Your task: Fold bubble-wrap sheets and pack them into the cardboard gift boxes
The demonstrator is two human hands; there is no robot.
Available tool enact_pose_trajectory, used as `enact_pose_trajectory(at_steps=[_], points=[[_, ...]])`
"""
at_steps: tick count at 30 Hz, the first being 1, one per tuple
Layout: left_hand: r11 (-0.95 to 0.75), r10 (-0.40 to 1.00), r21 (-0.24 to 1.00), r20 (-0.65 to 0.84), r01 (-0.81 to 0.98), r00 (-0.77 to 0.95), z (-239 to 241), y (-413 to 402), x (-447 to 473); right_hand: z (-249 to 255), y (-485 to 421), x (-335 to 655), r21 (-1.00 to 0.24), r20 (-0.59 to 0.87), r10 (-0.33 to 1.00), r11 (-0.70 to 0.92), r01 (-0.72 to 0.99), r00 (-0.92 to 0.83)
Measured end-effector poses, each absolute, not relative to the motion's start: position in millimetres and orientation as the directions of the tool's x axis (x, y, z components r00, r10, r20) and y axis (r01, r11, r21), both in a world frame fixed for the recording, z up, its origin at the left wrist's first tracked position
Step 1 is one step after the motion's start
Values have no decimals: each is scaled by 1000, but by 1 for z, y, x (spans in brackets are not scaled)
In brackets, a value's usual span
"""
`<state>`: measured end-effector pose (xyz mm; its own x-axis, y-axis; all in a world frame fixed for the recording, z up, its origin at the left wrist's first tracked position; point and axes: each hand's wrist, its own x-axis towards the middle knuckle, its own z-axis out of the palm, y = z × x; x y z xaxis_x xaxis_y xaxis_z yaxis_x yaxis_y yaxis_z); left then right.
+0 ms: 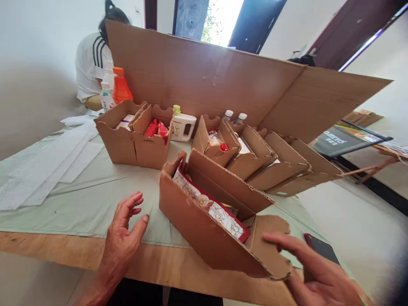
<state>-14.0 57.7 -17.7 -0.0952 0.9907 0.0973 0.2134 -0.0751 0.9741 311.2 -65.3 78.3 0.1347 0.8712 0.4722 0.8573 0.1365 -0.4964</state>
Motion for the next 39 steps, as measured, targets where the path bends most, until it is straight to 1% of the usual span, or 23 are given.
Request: enact_pose_trajectory(at_steps=[2,3,4,6,8,10,12,15,18,20,22,24,26,29,33,35,37,39], points=[[-55,998,982,61,180,-27,-16,57,-11,66,-89,334,-601,499,807,59,797,316],[-54,999,986,52,159,18,-15,57,-9,57,-98,341,-649,481,795,39,760,370],[-53,997,989,43,140,68,-13,58,-6,47,-106,345,-682,448,807,31,730,385],[-38,985,992,17,119,173,-12,61,-1,24,-113,342,-699,360,874,21,715,325],[3,964,992,-36,125,263,-10,65,6,2,-112,328,-680,291,921,9,733,259],[31,945,987,-81,158,318,-10,69,13,-15,-102,310,-657,291,922,-3,754,257],[20,942,983,-80,185,327,-10,71,22,-21,-87,298,-625,323,900,-29,780,292],[-66,946,983,7,171,324,-7,77,39,-12,-60,297,-609,355,886,-23,793,298],[-136,932,982,83,129,352,-5,90,60,6,-30,315,-656,371,866,-12,755,336],[-140,921,982,82,126,382,-6,102,73,11,-12,330,-699,374,838,-27,715,397],[-140,906,979,65,150,419,-11,112,83,7,2,343,-752,321,834,-63,656,449],[-155,897,971,59,184,439,-20,117,88,-4,10,354,-800,234,843,-115,588,484],[-167,898,961,56,221,436,-29,117,89,-19,12,360,-827,187,835,-152,542,518],[-194,914,942,72,274,400,-41,110,86,-35,7,363,-832,180,829,-159,531,530],[-247,934,914,137,321,329,-49,100,84,-40,-2,364,-856,145,866,-133,500,479],[-249,930,905,125,344,346,-53,95,84,-41,-4,365,-877,150,839,-132,462,523],[-260,909,899,105,353,403,-59,88,84,-43,-5,368,-901,173,781,-120,417,600],[-263,902,900,101,348,420,-65,81,83,-50,-9,374,-919,173,735,-120,376,656]])
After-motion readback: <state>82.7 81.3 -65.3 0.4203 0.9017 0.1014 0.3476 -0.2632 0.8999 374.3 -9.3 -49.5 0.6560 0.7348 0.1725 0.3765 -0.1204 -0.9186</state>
